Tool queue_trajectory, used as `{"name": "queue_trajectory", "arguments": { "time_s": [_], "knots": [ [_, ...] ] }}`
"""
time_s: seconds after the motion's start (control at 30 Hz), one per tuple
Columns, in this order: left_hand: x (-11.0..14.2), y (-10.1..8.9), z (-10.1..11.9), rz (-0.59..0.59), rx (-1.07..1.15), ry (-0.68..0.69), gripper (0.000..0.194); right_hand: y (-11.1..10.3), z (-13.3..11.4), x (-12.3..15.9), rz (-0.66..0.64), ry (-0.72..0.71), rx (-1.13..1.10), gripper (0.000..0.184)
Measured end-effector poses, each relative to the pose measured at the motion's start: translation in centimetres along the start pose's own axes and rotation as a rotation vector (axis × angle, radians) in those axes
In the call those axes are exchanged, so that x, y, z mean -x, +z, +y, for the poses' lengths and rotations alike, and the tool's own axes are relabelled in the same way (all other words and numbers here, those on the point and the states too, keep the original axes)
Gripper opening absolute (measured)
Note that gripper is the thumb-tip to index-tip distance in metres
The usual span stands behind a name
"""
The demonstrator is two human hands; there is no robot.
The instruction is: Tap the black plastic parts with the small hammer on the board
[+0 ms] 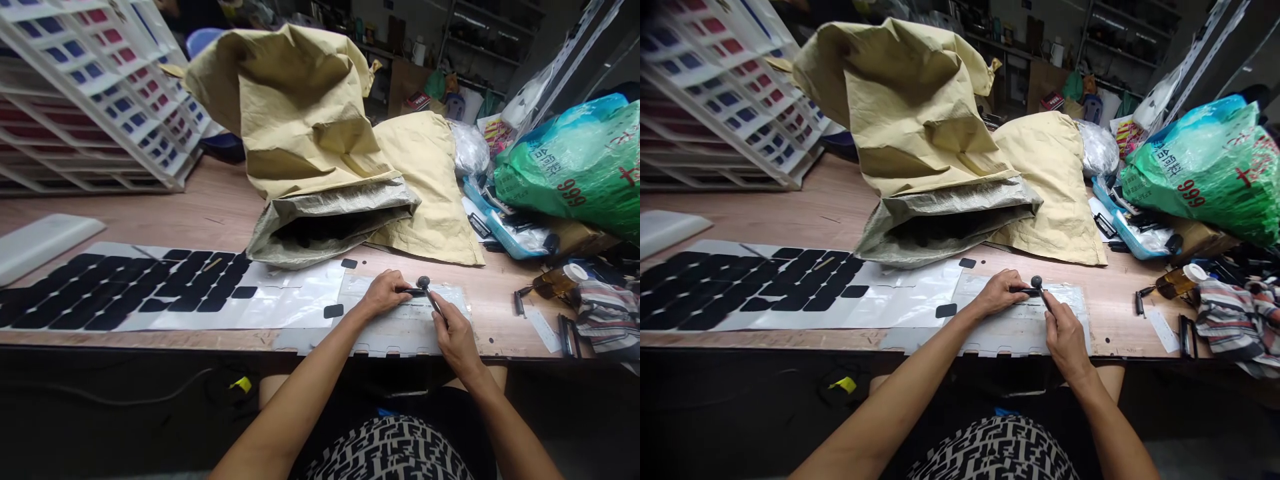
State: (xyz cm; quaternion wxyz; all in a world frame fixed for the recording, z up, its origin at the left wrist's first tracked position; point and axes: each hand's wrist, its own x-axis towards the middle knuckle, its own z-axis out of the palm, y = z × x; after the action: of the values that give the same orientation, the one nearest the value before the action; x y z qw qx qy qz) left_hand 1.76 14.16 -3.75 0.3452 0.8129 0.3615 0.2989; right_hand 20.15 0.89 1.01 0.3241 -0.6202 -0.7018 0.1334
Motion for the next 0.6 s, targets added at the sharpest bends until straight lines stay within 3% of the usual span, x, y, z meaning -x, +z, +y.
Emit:
{"name": "queue_trajectory", "arguments": {
  "time_s": [0.17,0.27,0.43,0.6],
  "knots": [
    [-0.1,0.0,0.1,-0.002,-0.007,-0.036,0.015,0.0,0.6,0.3,-0.031,0.013,-0.015,0.045],
    [-0.1,-0.1,0.2,-0.008,-0.008,-0.044,0.016,-0.5,1.4,-0.8,0.024,0.039,-0.003,0.043],
    [0.0,0.0,0.3,0.012,-0.007,-0.049,0.016,-1.9,4.5,-6.0,0.185,0.167,0.229,0.046],
    [0.1,0.1,0.5,0.027,-0.045,-0.044,0.014,-1.5,8.9,-10.5,0.219,0.312,0.570,0.046]
  ]
}}
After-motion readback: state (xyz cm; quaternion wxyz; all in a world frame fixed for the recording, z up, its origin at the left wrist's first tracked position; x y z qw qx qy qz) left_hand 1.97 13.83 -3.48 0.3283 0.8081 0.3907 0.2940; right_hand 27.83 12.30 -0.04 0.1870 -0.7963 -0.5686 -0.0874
